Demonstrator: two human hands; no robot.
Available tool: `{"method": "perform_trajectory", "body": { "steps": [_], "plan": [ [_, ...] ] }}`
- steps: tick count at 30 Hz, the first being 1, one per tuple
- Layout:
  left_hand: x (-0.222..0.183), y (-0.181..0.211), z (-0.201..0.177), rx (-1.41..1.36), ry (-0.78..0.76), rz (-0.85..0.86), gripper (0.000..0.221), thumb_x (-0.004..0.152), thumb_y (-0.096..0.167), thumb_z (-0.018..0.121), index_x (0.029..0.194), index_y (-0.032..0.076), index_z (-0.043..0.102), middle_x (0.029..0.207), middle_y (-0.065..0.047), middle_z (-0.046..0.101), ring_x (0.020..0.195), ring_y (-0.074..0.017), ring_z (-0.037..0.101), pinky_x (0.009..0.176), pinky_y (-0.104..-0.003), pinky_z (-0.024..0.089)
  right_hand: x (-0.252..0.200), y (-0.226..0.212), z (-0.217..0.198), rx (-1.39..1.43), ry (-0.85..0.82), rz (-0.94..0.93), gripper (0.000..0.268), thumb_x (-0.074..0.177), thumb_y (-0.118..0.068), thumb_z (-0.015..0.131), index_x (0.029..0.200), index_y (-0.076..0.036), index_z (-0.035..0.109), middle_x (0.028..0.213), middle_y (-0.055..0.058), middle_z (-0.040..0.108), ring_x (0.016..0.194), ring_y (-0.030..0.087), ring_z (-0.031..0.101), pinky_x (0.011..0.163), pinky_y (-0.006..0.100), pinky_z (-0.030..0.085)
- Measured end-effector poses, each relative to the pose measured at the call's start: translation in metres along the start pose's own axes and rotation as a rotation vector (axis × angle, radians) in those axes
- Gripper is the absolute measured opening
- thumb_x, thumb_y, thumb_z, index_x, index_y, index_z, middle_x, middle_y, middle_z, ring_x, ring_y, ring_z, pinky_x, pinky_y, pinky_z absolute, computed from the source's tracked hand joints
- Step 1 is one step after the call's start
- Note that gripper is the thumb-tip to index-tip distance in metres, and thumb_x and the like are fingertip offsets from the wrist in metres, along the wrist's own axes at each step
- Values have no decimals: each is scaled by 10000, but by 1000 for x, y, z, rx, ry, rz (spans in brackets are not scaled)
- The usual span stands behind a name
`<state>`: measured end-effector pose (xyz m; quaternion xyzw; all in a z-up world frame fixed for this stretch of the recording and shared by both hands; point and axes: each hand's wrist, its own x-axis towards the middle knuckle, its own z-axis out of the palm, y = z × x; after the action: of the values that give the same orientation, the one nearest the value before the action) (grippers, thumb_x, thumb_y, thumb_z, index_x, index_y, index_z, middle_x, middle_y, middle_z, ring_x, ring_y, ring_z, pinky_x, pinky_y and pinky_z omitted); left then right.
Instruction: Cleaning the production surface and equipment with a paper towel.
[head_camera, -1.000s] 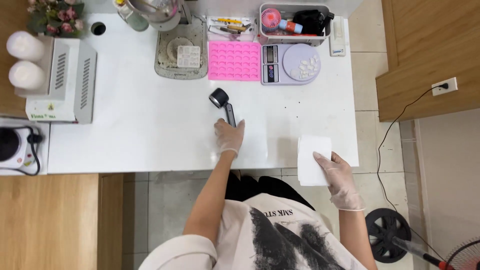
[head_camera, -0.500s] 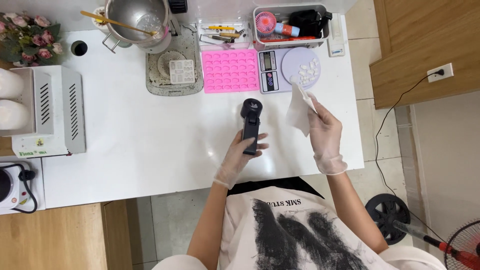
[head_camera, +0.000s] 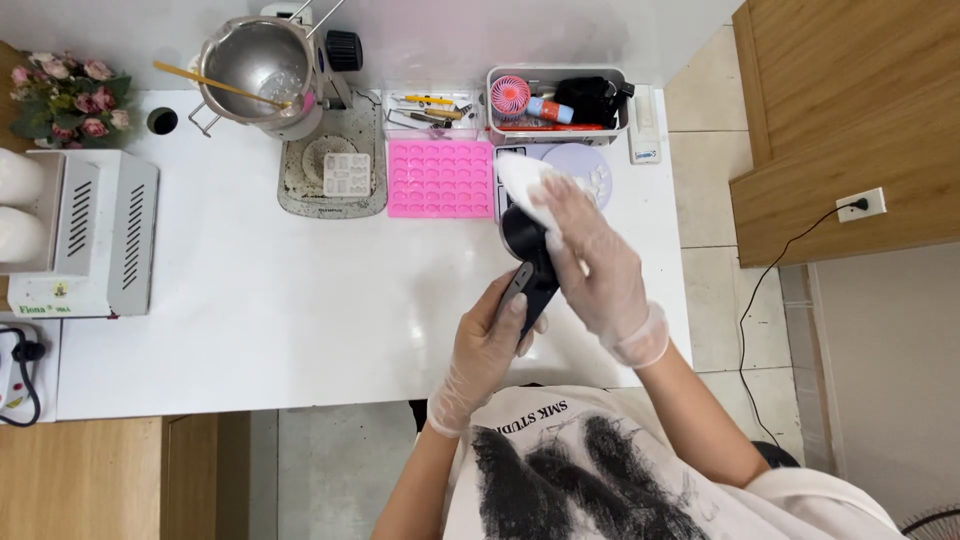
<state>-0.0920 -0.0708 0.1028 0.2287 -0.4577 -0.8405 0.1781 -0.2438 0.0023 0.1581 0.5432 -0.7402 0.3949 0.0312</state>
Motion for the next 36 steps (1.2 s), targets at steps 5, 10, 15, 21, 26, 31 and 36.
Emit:
{"method": "perform_trajectory", "body": {
  "steps": [5, 10, 15, 21, 26, 31, 36],
  "plan": [
    [-10, 27, 24, 495, 97, 367, 425, 1071, 257, 629, 1428, 30, 584, 842, -64, 667, 731, -116, 582, 672, -290, 528, 26, -5, -24, 246, -11, -163, 279, 998, 22, 620, 1268, -44, 645, 1518, 190, 557, 1480, 378, 520, 1211, 401, 463],
    [-8, 33, 25, 933, 188, 526, 407, 1034, 257, 667, 1384, 65, 582, 847, -138, 661, 714, -259, 675, 642, -378, 538, 35, 4, -34, 343, -127, -95, 120, 969, -32, 642, 1014, -25, 753, 1429, 182, 613, 1373, 363, 566, 1104, 386, 491],
    [-3, 43, 33, 1191, 189, 441, 470, 981, 293, 701, 1393, 96, 589, 737, -141, 626, 628, -311, 667, 576, -429, 532, 51, 21, -21, 676, -244, 425, 204, 1017, -141, 628, 946, -12, 770, 1393, 132, 691, 930, 166, 566, 727, 267, 485],
    [-9, 53, 34, 926, 135, 538, 428, 1002, 257, 698, 1374, 74, 595, 964, -166, 710, 838, -307, 719, 715, -384, 570, 25, 14, -24, 813, -74, 309, 222, 1040, -144, 588, 992, -19, 764, 1362, 109, 619, 1147, 147, 597, 907, 255, 520],
    [-15, 50, 30, 782, 33, 338, 419, 976, 287, 688, 1320, 55, 627, 905, -123, 711, 761, -195, 696, 714, -335, 572, -3, 34, -26, 613, -133, 88, 166, 979, -119, 641, 926, -40, 777, 1414, 169, 583, 1390, 272, 501, 1122, 344, 458],
    [-8, 26, 29, 423, -2, -1, 480, 1003, 383, 630, 1349, 49, 643, 762, -63, 694, 621, -103, 579, 585, -262, 484, -8, 62, -12, 384, -141, -3, 210, 989, -162, 622, 997, -21, 776, 1214, 146, 672, 1212, 249, 610, 1042, 363, 490],
    [-2, 20, 33, 25, -45, -134, 561, 1028, 505, 505, 1303, 38, 652, 717, -56, 673, 516, -53, 481, 461, -207, 374, -23, 80, 23, 735, -109, 210, 335, 1070, -220, 565, 1004, 50, 753, 1049, 169, 737, 1132, 290, 665, 972, 350, 548]
  ]
}}
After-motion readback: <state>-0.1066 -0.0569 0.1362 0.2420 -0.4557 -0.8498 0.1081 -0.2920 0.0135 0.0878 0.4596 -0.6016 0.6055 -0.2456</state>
